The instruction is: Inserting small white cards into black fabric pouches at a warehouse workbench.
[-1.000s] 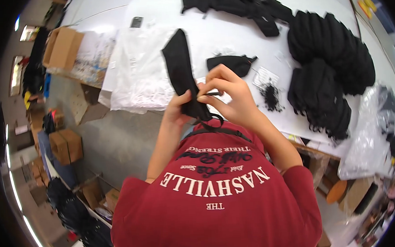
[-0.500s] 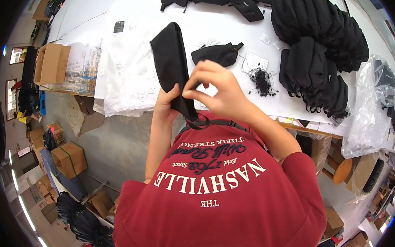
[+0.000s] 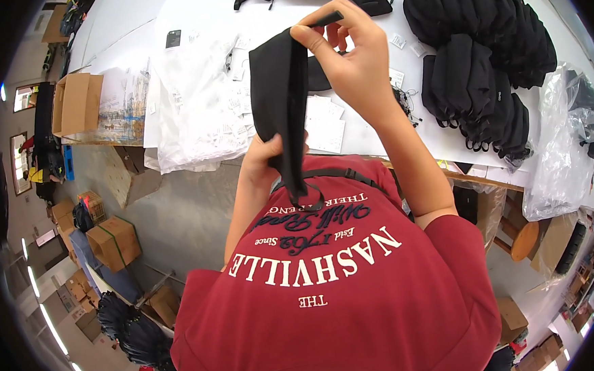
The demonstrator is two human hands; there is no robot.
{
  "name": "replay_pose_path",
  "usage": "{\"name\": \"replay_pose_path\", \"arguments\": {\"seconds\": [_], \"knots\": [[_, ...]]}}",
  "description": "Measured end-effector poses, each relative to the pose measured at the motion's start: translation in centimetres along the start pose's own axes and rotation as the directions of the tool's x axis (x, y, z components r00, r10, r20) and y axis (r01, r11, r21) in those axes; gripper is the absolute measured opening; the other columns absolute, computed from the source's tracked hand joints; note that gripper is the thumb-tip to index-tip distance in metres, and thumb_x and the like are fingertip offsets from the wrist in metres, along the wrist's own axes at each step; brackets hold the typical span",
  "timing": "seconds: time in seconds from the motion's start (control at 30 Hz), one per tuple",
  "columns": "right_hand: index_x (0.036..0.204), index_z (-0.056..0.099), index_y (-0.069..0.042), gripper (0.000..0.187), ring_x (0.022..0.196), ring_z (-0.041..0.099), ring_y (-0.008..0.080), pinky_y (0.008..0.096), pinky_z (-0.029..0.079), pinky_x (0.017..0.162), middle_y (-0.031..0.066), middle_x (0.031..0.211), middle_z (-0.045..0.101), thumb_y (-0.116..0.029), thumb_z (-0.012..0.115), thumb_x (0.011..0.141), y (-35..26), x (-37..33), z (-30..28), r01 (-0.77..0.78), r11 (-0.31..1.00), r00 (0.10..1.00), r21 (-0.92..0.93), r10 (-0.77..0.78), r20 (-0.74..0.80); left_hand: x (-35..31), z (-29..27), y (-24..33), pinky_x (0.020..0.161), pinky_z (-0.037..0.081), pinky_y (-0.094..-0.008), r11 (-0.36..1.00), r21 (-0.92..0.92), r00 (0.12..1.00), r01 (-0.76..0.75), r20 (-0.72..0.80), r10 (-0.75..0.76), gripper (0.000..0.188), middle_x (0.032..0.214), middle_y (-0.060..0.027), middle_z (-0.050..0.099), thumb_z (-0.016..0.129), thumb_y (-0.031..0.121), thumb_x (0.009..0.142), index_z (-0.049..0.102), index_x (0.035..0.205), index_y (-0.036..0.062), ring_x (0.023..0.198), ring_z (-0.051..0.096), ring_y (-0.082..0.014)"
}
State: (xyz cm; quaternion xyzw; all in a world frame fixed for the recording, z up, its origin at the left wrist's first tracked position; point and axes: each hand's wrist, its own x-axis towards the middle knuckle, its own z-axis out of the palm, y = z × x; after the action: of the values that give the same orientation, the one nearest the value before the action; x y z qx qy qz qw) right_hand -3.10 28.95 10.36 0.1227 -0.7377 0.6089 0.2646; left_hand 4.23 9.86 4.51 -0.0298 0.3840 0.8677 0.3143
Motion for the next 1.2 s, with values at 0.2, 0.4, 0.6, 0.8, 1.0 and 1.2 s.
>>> {"name": "replay_pose_path", "arguments": {"seconds": [0.2, 0.4, 0.6, 0.8, 1.0, 1.2], "knots": [[0.079, 0.062, -0.004, 0.006, 0.063, 0.050, 0.0084, 0.0209, 0.035, 0.053, 0.0002, 0.075, 0.057, -0.006, 0.068, 0.079, -2.5, -4.9, 1.0, -0.228, 0.973, 0.866, 0.047, 0.180, 0.466, 1.3, -0.8, 0.1, 0.071, 0.050, -0.0318, 0.977, -0.185, 0.983, -0.103, -0.170, 0.072, 0.034, 0.091, -0.0085, 0.063, 0.056, 0.027, 0.092, 0.057, 0.107, -0.0029, 0.082, 0.061, -0.0182], [0.081, 0.065, -0.004, 0.009, 0.057, 0.042, 0.0063, 0.0220, 0.034, 0.054, -0.0014, 0.071, 0.057, -0.012, 0.070, 0.079, -0.8, -6.0, 0.0, -0.356, 0.928, 0.891, 0.108, 0.301, 0.340, 1.4, -2.6, -0.9, 0.065, 0.056, -0.0339, 0.985, -0.171, 0.976, 0.034, -0.206, -0.069, 0.033, 0.096, -0.0119, 0.063, 0.056, 0.022, 0.092, 0.054, 0.115, -0.0015, 0.083, 0.064, -0.0225], [0.096, 0.067, -0.005, 0.014, 0.071, 0.052, 0.0045, 0.0198, 0.042, 0.066, -0.0008, 0.080, 0.063, -0.013, 0.065, 0.086, 0.6, -6.2, -3.3, -0.472, 0.840, 0.882, 0.270, 0.456, 0.123, 1.7, -1.6, -1.9, 0.064, 0.054, -0.0357, 0.973, 0.032, 0.953, 0.230, -0.211, -0.219, 0.034, 0.097, -0.0106, 0.063, 0.059, 0.023, 0.090, 0.054, 0.114, -0.0010, 0.077, 0.063, -0.0229], [0.103, 0.062, -0.003, 0.016, 0.079, 0.056, 0.0092, 0.0238, 0.046, 0.072, 0.0035, 0.091, 0.061, -0.005, 0.055, 0.088, 8.2, -17.4, -13.0, -0.562, 0.779, 0.492, 0.280, 0.586, -0.643, 3.4, -2.8, -1.7, 0.060, 0.041, -0.0291, 0.980, -0.054, 0.974, 0.189, -0.119, -0.194, 0.025, 0.090, -0.0024, 0.049, 0.053, 0.023, 0.094, 0.050, 0.103, 0.0004, 0.069, 0.041, -0.0138], [0.124, 0.049, -0.008, 0.063, 0.114, 0.043, 0.0292, 0.0410, 0.036, 0.096, 0.0135, 0.125, 0.042, -0.025, 0.072, 0.068, 15.0, -34.9, -23.5, -0.998, -0.016, 0.061, -0.068, 0.278, -0.959, 4.9, -2.5, -2.8, 0.058, 0.047, -0.0322, 0.943, -0.180, 0.956, 0.281, -0.035, -0.291, 0.024, 0.084, -0.0105, 0.058, 0.054, 0.019, 0.093, 0.054, 0.102, -0.0026, 0.073, 0.056, -0.0203], [0.137, 0.039, -0.013, 0.086, 0.134, 0.022, 0.0320, 0.0467, 0.017, 0.108, 0.0111, 0.144, 0.028, -0.033, 0.075, 0.062, 15.7, -32.9, -24.3, -0.935, -0.113, 0.273, -0.337, 0.380, -0.884, 5.1, 0.2, -2.5, 0.054, 0.029, -0.0261, 0.946, -0.053, 0.928, 0.320, -0.182, -0.325, 0.017, 0.079, -0.0003, 0.041, 0.050, 0.021, 0.095, 0.049, 0.096, 0.0041, 0.063, 0.035, -0.0108]]}}
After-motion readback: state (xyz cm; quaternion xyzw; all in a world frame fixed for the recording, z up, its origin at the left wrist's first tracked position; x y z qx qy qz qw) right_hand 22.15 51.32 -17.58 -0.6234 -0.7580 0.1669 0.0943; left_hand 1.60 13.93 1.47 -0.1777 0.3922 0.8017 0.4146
